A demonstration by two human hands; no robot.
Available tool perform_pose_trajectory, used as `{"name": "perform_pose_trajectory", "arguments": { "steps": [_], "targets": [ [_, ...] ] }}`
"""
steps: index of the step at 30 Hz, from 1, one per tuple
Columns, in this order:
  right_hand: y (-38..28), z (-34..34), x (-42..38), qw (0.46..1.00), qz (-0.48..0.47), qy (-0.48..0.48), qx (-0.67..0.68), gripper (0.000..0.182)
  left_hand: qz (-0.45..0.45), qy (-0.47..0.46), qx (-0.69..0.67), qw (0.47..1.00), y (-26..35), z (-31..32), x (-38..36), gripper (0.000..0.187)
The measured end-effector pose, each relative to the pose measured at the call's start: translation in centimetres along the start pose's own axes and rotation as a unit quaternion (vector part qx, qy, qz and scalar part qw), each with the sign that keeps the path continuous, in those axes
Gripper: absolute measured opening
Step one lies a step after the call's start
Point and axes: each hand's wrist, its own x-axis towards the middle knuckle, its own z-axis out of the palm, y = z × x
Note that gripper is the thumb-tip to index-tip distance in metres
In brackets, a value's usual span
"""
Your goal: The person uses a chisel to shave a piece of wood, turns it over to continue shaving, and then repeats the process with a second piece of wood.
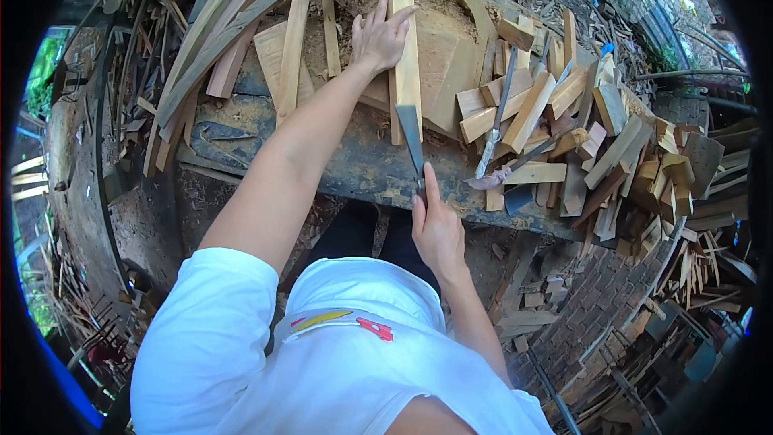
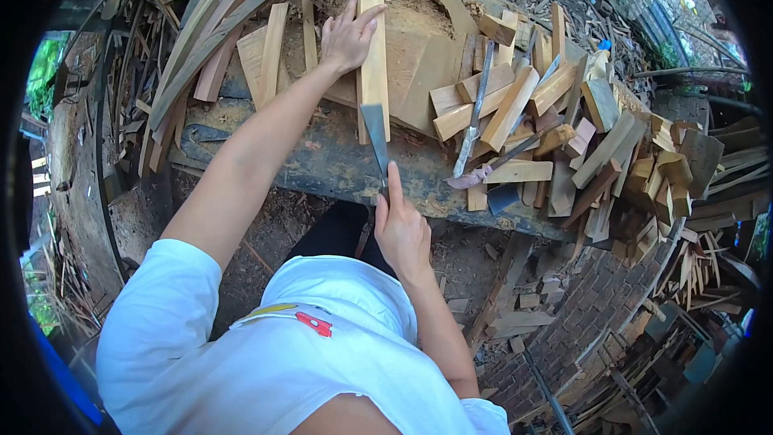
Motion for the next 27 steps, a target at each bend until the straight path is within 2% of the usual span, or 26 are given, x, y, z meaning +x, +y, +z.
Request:
{"name": "perform_pose_trajectory", "arguments": {
  "steps": [7, 10, 19, 22, 24, 27],
  "targets": [
    [-0.2, -0.4, -2.9, 0.999, 0.019, -0.032, 0.020, 0.057, 0.005, -0.002, 0.029, 1.000, -0.2, 0.3, 0.1, 0.042],
    [-0.7, -0.1, -0.4, 1.000, 0.010, -0.016, 0.021, 0.057, 0.012, -0.003, 0.033, 0.999, -0.2, 0.1, 0.1, 0.042],
    [-1.1, -0.9, -2.1, 0.998, 0.030, -0.059, -0.003, 0.059, -0.003, -0.036, -0.001, 0.999, 0.1, -0.5, 0.3, 0.043],
    [-1.1, -0.5, -1.8, 0.999, 0.023, -0.043, 0.009, 0.059, 0.004, -0.015, 0.040, 0.999, -0.2, 0.0, 0.3, 0.042],
    [-0.9, -0.7, -3.3, 0.997, 0.026, -0.069, 0.020, 0.058, 0.012, -0.003, 0.037, 0.999, -0.3, 0.1, 0.8, 0.042],
    [-1.3, -0.9, -3.1, 0.997, 0.033, -0.065, 0.029, 0.058, -0.002, -0.029, 0.017, 0.999, -0.1, -0.1, 0.5, 0.042]
  ]
}}
